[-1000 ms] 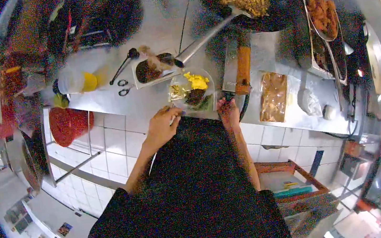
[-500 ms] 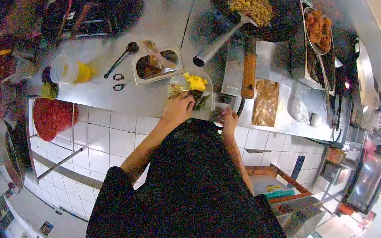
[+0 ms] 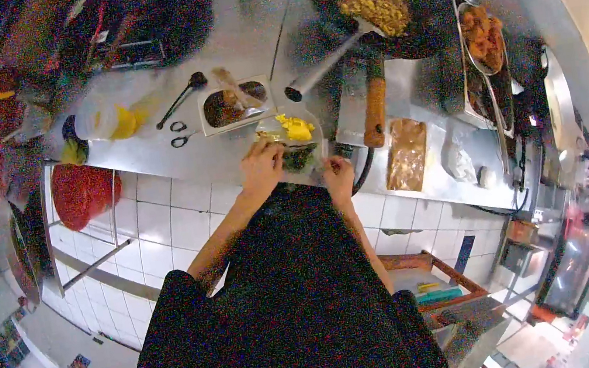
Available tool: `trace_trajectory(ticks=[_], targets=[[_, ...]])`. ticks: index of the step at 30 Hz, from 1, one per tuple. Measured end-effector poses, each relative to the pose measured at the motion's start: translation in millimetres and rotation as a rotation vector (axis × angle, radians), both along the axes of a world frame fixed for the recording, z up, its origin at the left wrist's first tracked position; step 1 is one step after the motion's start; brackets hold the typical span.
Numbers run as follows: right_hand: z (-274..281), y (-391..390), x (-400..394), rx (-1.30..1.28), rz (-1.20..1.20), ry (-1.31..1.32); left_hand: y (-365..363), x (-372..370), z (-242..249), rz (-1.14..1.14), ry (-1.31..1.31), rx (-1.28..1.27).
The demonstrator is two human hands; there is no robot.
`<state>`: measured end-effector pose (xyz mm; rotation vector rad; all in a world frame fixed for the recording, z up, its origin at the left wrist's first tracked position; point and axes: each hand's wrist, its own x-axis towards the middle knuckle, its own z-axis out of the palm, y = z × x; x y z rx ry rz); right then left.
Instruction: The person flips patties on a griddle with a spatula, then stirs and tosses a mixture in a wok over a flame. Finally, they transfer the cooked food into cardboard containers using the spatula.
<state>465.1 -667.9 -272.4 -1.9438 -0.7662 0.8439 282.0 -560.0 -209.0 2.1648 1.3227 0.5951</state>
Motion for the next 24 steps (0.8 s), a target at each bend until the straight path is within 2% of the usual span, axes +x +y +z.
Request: trace_trajectory(ticks=[1, 2, 3, 4, 5, 6, 8, 10, 12, 14, 16, 19, 20, 21, 22, 24], targets=[[19.6, 2.3, -0.7, -0.029, -0.002, 0.157, 0.1, -1.2, -0.1, 0.013, 0.000, -0.050], [30.1, 2.9, -2.1, -0.024, -0.010, 0.151, -0.8, 0.2, 0.1, 0.026, 0.001, -0.100], [37.8, 2.4, -3.3, 0.007, -0.060, 0.336, -3.6, 2.7, 8.6, 0.018, -0.005, -0.094], [41.7, -1.4, -3.2, 0.036, -0.110, 0.521, -8.8, 3.5, 23.2, -0.009, -0.100, -0.108], [39.1, -8.5, -1.4, 0.108, -0.064, 0.592, -11.9, 6.0, 30.9, -0.036, -0.193, -0.124], [40.4, -10.7, -0.8, 0.108, -0.071, 0.589, -14.7, 11.1, 28.8, -0.043, -0.196, -0.127], [41.8, -11.3, -2.3, 0.061, 0.005, 0.602, -19.3, 24.6, 23.8, -0.196, -0.406, -0.348], [33.1, -9.2, -2.0, 0.100, 0.049, 0.616, -20.2, 33.9, 28.4, -0.185, -0.489, -0.424], [35.1, -7.4, -3.3, 0.121, 0.199, 0.342, -18.4, 40.1, 27.3, -0.192, -0.403, -0.400], [44.2, -2.1, -6.7, 0.111, 0.187, 0.284, -14.9, 42.1, 33.4, -0.225, -0.344, -0.320], [52.1, 3.3, -10.7, 0.031, 0.192, -0.111, -13.9, 42.8, 34.2, -0.254, -0.285, -0.243], [63.5, 6.7, -12.3, 0.174, 0.215, -0.045, -8.3, 42.2, 28.7, -0.228, -0.359, -0.297], [67.6, 6.6, -12.5, 0.181, 0.206, -0.044, -6.4, 41.4, 29.8, -0.226, -0.359, -0.405], [73.1, 5.4, -11.8, 0.153, 0.175, 0.102, -4.2, 41.8, 32.7, -0.225, -0.360, -0.513], [76.5, 4.8, -10.6, 0.130, 0.144, 0.247, -3.8, 42.7, 26.5, -0.237, -0.357, -0.504], [75.4, 3.8, -15.1, 0.214, 0.123, 0.164, -6.9, 46.0, 8.4, -0.346, -0.443, -0.304]])
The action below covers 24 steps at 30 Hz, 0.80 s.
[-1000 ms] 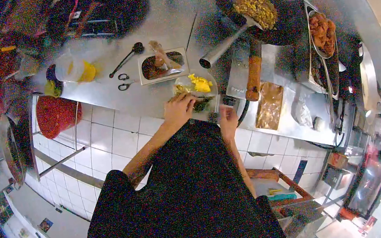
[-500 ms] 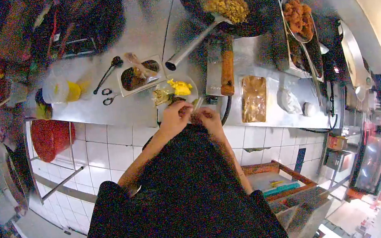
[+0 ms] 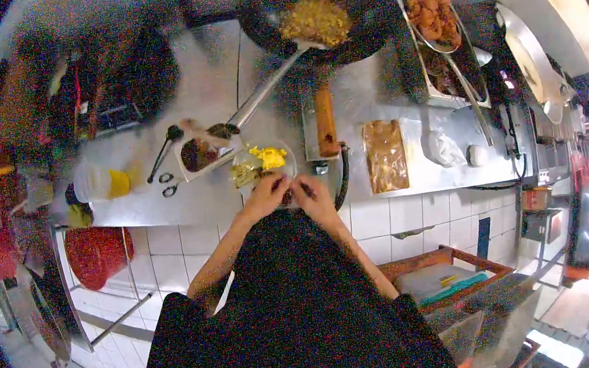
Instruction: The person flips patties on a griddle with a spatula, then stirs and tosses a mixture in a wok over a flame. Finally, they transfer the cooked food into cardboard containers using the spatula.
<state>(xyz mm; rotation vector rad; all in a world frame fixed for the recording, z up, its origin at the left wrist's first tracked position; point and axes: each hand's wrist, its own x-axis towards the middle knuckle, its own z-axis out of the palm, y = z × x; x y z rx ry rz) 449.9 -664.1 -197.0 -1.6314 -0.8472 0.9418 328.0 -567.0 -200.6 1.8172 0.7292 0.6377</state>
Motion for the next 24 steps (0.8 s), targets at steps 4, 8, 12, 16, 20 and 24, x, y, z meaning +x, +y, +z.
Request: trace_trajectory(ticks=[4, 8, 12, 16, 20, 24], targets=[[8.2, -12.6, 6.6, 0.004, -0.140, -0.607, -6.3, 12.6, 19.2, -0.147, 0.208, -0.035], [25.6, -26.1, 29.5, -0.165, -0.209, -0.424, -23.2, 30.8, 27.8, -0.141, 0.238, 0.271], [35.4, -49.0, 44.1, -0.016, -0.155, 0.973, -34.2, 55.3, 62.4, -0.196, 0.335, 0.435], [6.8, -64.0, 65.1, 0.086, -0.010, 1.257, -41.6, 75.9, 71.4, -0.365, 0.361, 0.556], [-5.8, -65.0, 76.8, 0.133, -0.078, 1.272, -42.7, 90.7, 64.5, -0.440, 0.404, 0.612], [-7.3, -64.4, 91.1, 0.237, -0.161, 1.162, -44.4, 95.9, 72.0, -0.384, 0.414, 0.541]])
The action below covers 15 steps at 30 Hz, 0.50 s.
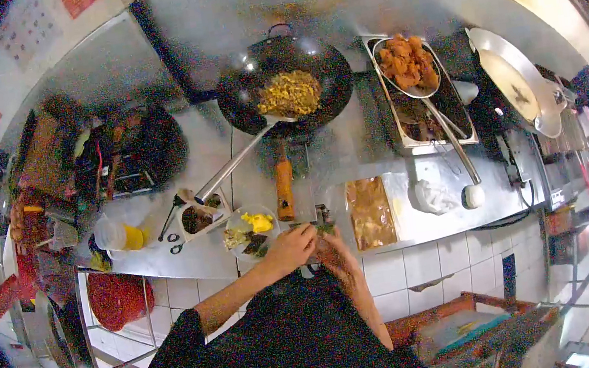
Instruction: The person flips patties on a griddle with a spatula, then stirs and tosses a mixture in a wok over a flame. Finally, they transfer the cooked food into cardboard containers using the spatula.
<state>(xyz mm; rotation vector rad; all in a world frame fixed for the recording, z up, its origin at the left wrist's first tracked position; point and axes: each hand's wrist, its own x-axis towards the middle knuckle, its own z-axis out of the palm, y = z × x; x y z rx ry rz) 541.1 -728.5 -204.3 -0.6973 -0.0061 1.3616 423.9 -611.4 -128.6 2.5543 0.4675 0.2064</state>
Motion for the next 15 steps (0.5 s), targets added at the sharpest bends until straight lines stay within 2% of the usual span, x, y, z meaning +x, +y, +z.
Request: trace_trajectory(ticks=[2, 4, 6, 8, 12, 13, 15], targets=[[12.6, 4.0, 14.2, 0.035, -0.002, -0.031, -5.3, -3.3, 20.8, 0.099, -0.163, -0.093], [36.5, 18.7, 36.6, 0.079, -0.002, -0.074, -7.6, -15.1, 29.4, 0.155, -0.162, -0.086], [68.7, 44.7, 61.3, 0.148, -0.252, -0.391, -6.2, -37.0, 25.0, 0.231, -0.273, -0.057], [133.7, 75.2, 84.9, 0.086, -0.379, -0.588, -0.7, -61.2, 12.8, 0.285, -0.271, -0.093], [205.8, 161.8, 152.7, 0.221, -0.592, -1.216, 4.6, -106.5, -1.6, 0.467, -0.258, -0.119], [222.8, 185.6, 164.6, 0.280, -0.654, -1.313, 6.8, -115.5, -2.5, 0.448, -0.271, -0.114], [245.6, 224.6, 172.5, 0.353, -0.728, -1.416, 11.2, -131.7, 2.1, 0.566, -0.298, -0.238]])
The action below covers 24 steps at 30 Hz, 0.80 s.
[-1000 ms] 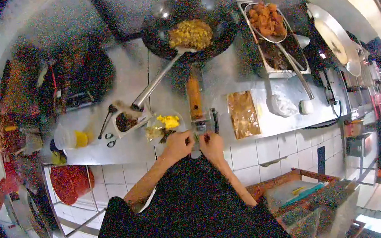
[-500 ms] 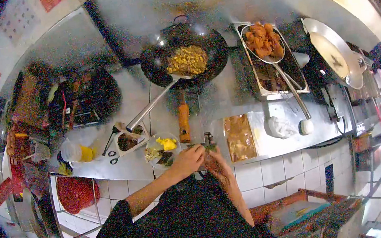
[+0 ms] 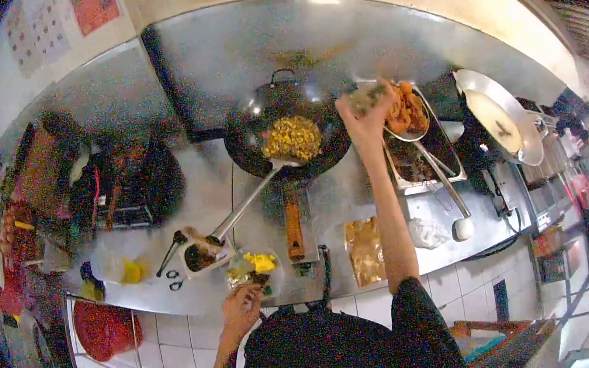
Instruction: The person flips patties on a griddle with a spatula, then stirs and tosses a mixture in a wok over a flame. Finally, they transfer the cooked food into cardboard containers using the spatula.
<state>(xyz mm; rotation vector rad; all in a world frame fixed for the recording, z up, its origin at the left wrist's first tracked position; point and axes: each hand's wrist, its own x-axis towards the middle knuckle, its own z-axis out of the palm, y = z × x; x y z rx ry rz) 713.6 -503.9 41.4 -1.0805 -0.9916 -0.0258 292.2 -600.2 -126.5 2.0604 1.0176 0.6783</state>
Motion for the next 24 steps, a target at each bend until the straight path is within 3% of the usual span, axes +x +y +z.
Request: trace_trajectory(ticks=[3, 5, 11, 14, 17, 22, 24], targets=[[-3.5, 56.1, 1.1, 0.000, 0.021, -0.020, 7.7, -15.1, 13.7, 0.131, 0.021, 0.083], [-41.7, 89.4, 7.3, -0.142, -0.383, -0.440, 10.8, -25.1, 9.9, 0.183, 0.008, 0.065], [-64.6, 118.5, -3.1, -0.180, -0.261, -0.469, 15.4, -40.2, 9.2, 0.290, -0.025, 0.042], [-55.3, 128.4, 6.5, -0.143, -0.404, -0.733, 20.6, -40.9, 13.3, 0.260, -0.063, 0.091], [-51.6, 129.4, 10.4, -0.139, -0.339, -0.602, 19.4, -31.4, 21.6, 0.262, -0.066, -0.049], [-39.1, 107.2, 4.0, -0.101, -0.481, -0.657, 37.0, -16.6, 15.1, 0.158, -0.020, -0.050], [-32.5, 113.7, 12.9, -0.079, -0.535, -0.694, 63.8, -4.2, 17.1, 0.249, -0.405, -0.086]])
